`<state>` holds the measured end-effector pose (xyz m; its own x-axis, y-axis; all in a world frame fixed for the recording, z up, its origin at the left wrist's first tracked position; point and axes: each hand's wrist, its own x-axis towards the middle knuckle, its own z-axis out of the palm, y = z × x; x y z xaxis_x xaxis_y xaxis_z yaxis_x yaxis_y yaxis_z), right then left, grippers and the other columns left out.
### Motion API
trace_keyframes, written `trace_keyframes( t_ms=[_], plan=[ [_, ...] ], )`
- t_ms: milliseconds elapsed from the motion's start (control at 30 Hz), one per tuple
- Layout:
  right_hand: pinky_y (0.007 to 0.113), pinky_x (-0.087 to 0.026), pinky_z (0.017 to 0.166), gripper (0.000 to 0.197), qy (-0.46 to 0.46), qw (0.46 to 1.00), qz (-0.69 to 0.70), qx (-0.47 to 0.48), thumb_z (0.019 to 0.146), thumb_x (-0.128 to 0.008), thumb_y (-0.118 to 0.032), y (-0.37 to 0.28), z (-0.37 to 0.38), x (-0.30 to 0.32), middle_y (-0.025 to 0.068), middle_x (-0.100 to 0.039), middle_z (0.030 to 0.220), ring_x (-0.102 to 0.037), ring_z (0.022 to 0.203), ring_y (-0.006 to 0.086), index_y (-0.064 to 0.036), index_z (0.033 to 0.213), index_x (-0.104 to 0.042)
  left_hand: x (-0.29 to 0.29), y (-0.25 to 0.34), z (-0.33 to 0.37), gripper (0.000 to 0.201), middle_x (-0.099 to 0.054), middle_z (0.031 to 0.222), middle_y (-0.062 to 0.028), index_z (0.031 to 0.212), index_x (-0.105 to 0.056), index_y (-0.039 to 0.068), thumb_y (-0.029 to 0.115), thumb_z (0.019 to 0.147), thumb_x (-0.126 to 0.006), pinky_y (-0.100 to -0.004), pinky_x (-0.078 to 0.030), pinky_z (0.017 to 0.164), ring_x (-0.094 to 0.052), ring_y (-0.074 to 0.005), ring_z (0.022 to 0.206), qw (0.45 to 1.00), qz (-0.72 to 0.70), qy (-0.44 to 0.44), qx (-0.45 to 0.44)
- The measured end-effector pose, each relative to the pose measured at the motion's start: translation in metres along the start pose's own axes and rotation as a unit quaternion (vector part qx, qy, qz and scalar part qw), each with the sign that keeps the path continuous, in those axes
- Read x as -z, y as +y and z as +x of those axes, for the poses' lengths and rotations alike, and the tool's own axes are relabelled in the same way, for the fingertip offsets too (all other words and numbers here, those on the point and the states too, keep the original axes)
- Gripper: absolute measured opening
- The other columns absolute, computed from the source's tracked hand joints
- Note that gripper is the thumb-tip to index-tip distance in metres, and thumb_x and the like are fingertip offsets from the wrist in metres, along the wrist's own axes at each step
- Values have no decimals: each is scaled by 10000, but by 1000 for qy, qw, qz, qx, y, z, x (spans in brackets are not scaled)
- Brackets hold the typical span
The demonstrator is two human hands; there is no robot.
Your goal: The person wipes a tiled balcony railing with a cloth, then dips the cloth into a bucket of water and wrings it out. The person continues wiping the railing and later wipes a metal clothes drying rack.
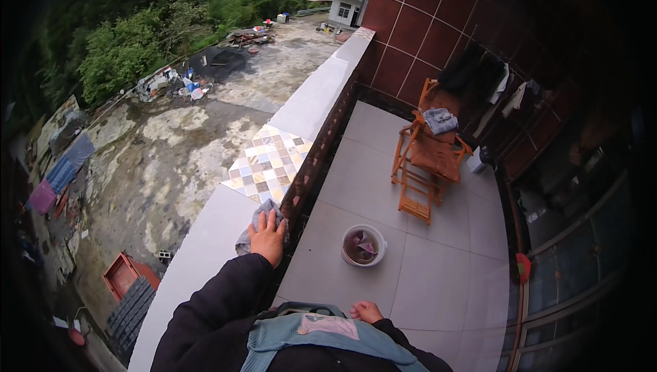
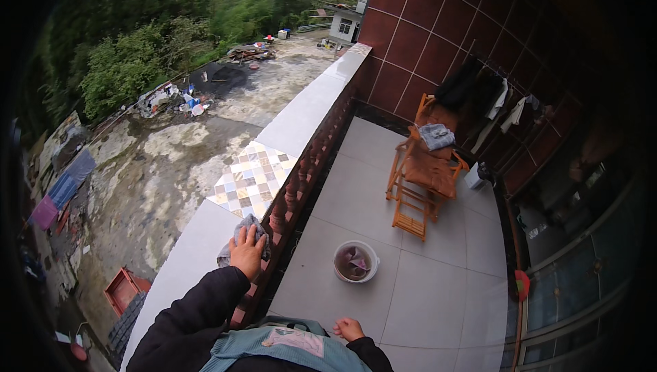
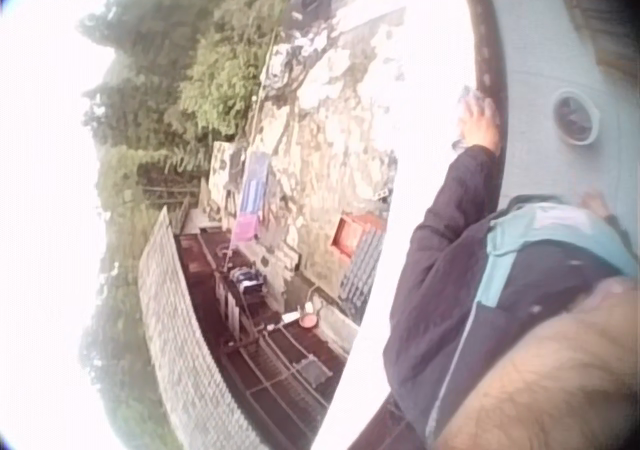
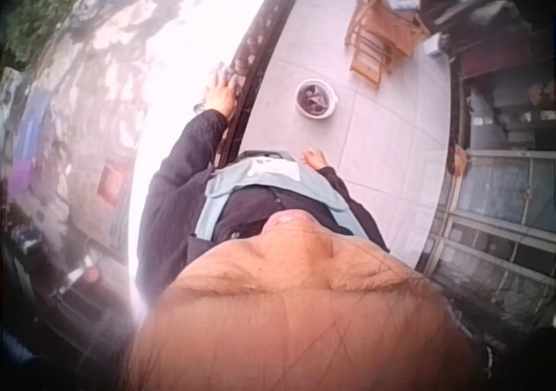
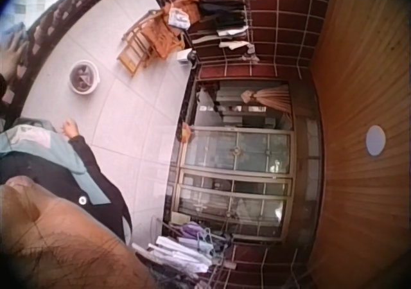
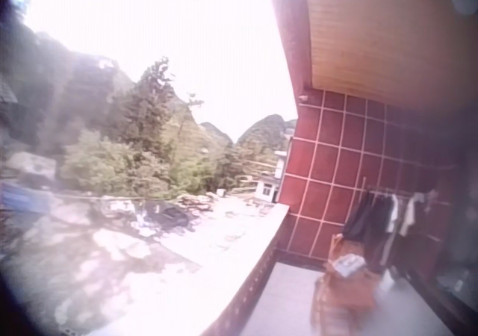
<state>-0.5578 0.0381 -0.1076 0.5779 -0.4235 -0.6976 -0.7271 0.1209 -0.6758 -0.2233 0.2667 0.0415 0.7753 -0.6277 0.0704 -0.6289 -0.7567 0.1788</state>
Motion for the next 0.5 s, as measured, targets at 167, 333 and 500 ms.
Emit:
trace_keyframes(
  t_ms=[167,333,500],
  plan=[
    [283,-522,616,268,9,1000,17,-4,997,-597,-289,17,-3,-2,59,-727,925,-695,734,142,-37,1066,-656,4,4,17,629,-296,1597,-159,1430,-519,192,142,819,-660,-654,-245,1124,-245,-397,1481,999,-47,-5,-5],
    [282,-522,612,259,8,999,42,-7,998,-597,-283,27,-8,-8,61,-723,924,-686,723,143,-40,1067,-654,24,9,31,477,-411,1543,-116,1346,-590,173,111,873,-587,-658,-267,1096,-307,-344,1458,989,-144,11,7],
    [292,-528,624,242,29,999,15,-11,1006,-578,-251,19,-16,-7,71,-725,930,-693,733,152,-27,1064,-651,0,-22,57,506,-554,1357,-169,1299,-599,103,44,802,-674,-495,-395,1052,-477,-381,1296,934,-340,99,-52]
  ],
)
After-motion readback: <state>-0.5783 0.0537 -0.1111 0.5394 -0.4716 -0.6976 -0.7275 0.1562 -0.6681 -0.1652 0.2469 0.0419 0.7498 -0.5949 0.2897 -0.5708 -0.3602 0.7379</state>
